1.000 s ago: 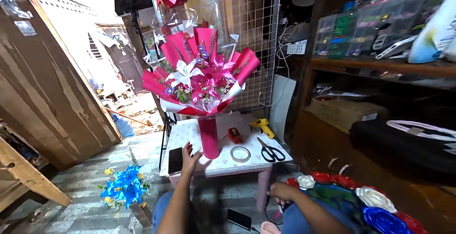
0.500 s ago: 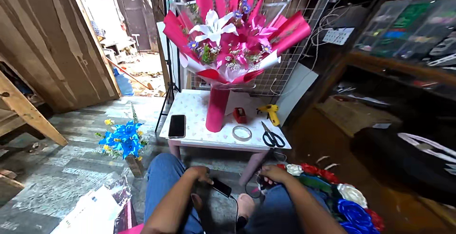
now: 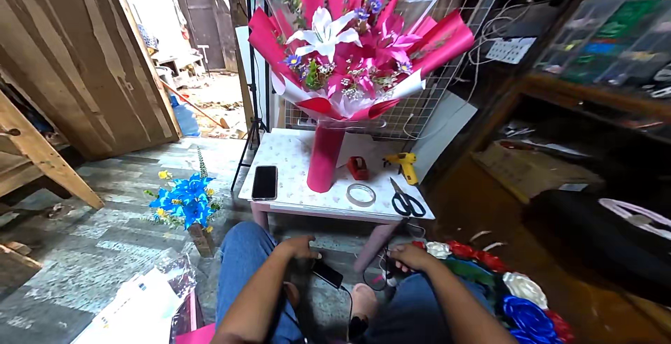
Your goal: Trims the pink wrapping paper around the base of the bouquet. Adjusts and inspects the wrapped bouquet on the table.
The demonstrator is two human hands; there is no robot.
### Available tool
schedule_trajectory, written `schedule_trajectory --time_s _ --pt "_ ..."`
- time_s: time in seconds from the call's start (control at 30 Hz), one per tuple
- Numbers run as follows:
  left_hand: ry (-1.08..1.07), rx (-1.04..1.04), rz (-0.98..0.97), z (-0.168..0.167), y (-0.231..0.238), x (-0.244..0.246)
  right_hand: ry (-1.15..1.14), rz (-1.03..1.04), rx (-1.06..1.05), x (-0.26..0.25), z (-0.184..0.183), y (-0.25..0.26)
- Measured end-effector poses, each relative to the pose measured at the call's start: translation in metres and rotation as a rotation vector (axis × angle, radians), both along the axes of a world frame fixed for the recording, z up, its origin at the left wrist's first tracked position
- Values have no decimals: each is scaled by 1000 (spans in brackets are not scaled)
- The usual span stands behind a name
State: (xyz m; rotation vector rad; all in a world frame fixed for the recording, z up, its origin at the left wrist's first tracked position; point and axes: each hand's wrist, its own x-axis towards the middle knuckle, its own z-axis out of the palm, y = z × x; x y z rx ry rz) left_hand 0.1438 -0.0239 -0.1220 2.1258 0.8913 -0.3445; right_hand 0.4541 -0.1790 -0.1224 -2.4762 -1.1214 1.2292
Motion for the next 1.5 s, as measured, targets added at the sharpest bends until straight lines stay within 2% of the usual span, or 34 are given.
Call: schedule_trajectory --time_s 0.13,0.4,1.5 --pt "-77 19 101 3 9 -4 14 -1 1 0 0 0" --pt "45 -9 -28 -3 3 -4 8 16 12 0 1 -1" --pt "75 -22 -57 -6 -1 1 -2 51 8 4 -1 0"
